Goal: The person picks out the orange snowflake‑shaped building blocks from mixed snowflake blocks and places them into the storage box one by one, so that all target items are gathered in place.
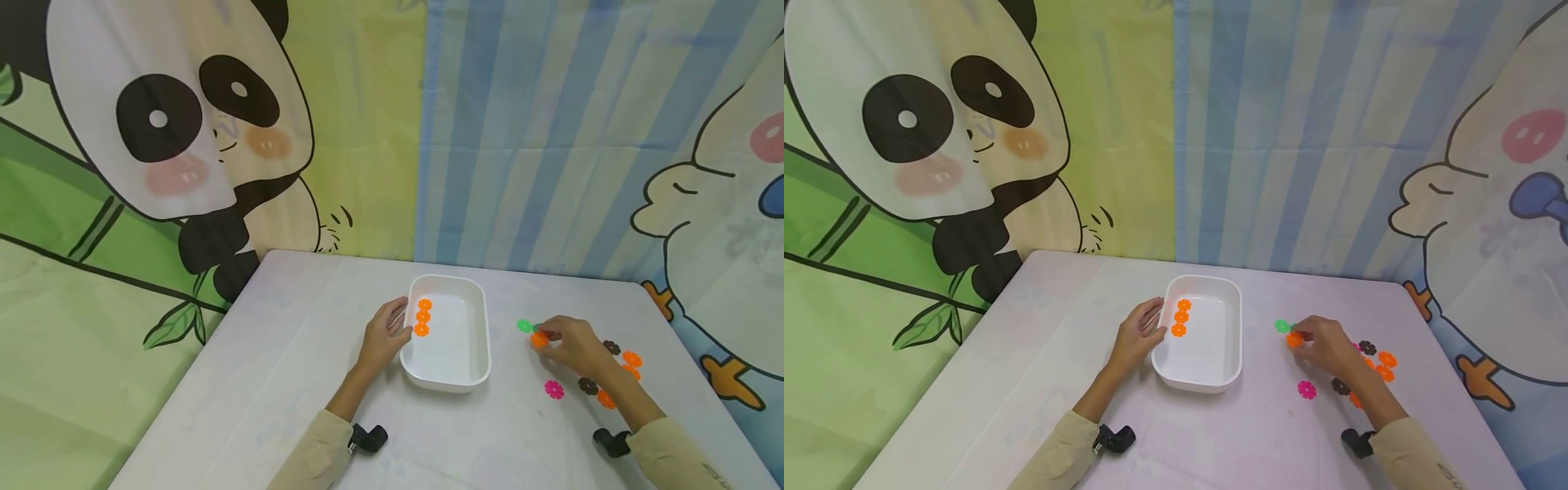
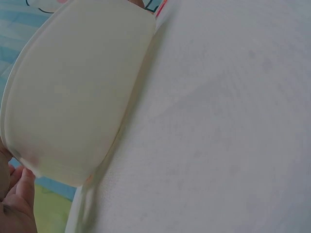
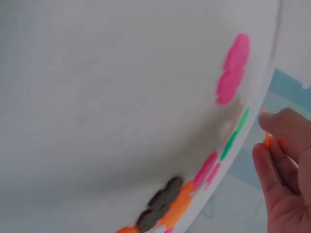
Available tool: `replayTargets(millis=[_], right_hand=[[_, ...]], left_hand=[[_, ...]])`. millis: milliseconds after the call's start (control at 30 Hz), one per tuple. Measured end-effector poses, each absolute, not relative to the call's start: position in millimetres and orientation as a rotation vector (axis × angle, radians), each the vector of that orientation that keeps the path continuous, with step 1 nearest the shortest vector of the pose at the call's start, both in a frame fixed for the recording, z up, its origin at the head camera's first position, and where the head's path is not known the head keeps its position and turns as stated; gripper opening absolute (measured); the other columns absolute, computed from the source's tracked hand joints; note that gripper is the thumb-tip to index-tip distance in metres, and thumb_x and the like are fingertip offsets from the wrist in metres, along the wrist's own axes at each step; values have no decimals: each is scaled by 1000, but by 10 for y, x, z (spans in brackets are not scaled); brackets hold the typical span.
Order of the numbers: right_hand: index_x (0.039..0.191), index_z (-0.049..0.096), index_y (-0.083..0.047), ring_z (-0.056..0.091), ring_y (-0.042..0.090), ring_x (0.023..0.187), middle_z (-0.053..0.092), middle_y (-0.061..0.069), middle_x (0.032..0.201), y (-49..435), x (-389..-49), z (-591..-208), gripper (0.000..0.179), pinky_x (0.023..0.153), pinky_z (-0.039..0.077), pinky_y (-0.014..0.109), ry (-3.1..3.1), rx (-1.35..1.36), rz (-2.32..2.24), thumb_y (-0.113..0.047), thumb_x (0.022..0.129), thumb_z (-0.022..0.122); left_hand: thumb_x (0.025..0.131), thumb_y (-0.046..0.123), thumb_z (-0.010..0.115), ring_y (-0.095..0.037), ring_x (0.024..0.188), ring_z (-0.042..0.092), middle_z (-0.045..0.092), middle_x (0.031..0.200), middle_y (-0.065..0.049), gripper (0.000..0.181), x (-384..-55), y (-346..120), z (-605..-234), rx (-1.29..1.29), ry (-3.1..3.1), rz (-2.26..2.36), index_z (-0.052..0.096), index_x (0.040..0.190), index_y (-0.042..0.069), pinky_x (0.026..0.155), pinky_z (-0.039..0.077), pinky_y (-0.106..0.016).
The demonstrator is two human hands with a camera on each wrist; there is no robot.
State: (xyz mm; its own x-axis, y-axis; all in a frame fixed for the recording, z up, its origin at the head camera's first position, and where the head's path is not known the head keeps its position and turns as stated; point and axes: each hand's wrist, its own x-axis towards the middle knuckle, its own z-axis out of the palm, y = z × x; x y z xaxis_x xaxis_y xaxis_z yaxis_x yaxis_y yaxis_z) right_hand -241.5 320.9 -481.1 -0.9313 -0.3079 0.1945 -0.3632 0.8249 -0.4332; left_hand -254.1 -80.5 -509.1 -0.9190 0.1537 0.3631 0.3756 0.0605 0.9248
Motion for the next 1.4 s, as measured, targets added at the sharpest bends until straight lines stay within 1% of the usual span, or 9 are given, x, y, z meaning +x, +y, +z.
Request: replayTargets(millis=[167,333,567,633,733,900,1067,1200,1400], right_hand=[[109,73,-2,69,24,84,71,7,101,3035,-2422,-4711,40,73,61,44,-2725,575,831,-8,72,85],[108,73,-3,70,23,85,71,7,102,2798,-2434,-4600,37,73,60,45,-2613,600,951,-9,73,85],[109,72,-1,70,20,88,71,5,104,2401,-2496,-4507,37,79,59,44,-2564,592,1136,-9,75,84],[110,72,-1,70,21,89,71,6,104,2271,-2515,-4506,38,79,59,45,-2562,603,1178,-9,75,84],[111,72,-1,70,22,89,71,6,105,2076,-2529,-4522,38,79,59,45,-2574,607,1229,-11,76,84],[109,73,-3,70,24,90,71,5,104,1769,-2545,-4551,37,80,59,46,-2582,620,1300,-14,76,85],[106,75,-7,70,25,86,72,3,100,1525,-2580,-4592,35,79,59,46,-2547,717,1327,-12,74,86],[107,74,-2,70,26,85,72,7,101,1390,-2588,-4623,35,79,60,48,-2513,802,1360,-6,74,84],[107,72,3,70,24,84,72,10,101,1273,-2593,-4724,34,78,60,46,-2538,823,1396,-4,75,82]], left_hand=[[86,-11,63,-36,134,42,43,141,-28,56,-2423,-818,-4892,-576,-2171,-1986,41,138,-12,106,40,-45],[86,-10,64,-39,133,42,45,139,-29,55,-2384,-819,-4842,-576,-2155,-1987,43,136,-13,105,41,-46],[85,-12,64,-28,134,45,48,140,-17,57,-2538,-795,-5095,-526,-2160,-1960,46,139,-4,104,43,-31],[85,-11,65,-26,133,45,48,140,-15,57,-2557,-802,-5125,-523,-2162,-1958,46,138,-2,103,43,-29],[84,-12,65,-29,133,45,47,140,-20,58,-2532,-803,-5091,-550,-2136,-1984,46,138,-5,105,42,-34],[84,-16,63,-39,132,43,44,139,-31,56,-2420,-807,-4914,-605,-2115,-2006,43,137,-13,106,40,-45],[84,-14,63,-39,133,43,43,139,-31,56,-2366,-818,-4819,-593,-2156,-1998,43,137,-13,105,40,-46],[87,-9,65,-36,133,43,45,141,-26,56,-2379,-836,-4808,-594,-2203,-1965,42,138,-10,106,40,-44],[87,-11,64,-39,133,43,43,140,-30,57,-2412,-847,-4829,-644,-2183,-1980,41,139,-12,106,39,-48]])
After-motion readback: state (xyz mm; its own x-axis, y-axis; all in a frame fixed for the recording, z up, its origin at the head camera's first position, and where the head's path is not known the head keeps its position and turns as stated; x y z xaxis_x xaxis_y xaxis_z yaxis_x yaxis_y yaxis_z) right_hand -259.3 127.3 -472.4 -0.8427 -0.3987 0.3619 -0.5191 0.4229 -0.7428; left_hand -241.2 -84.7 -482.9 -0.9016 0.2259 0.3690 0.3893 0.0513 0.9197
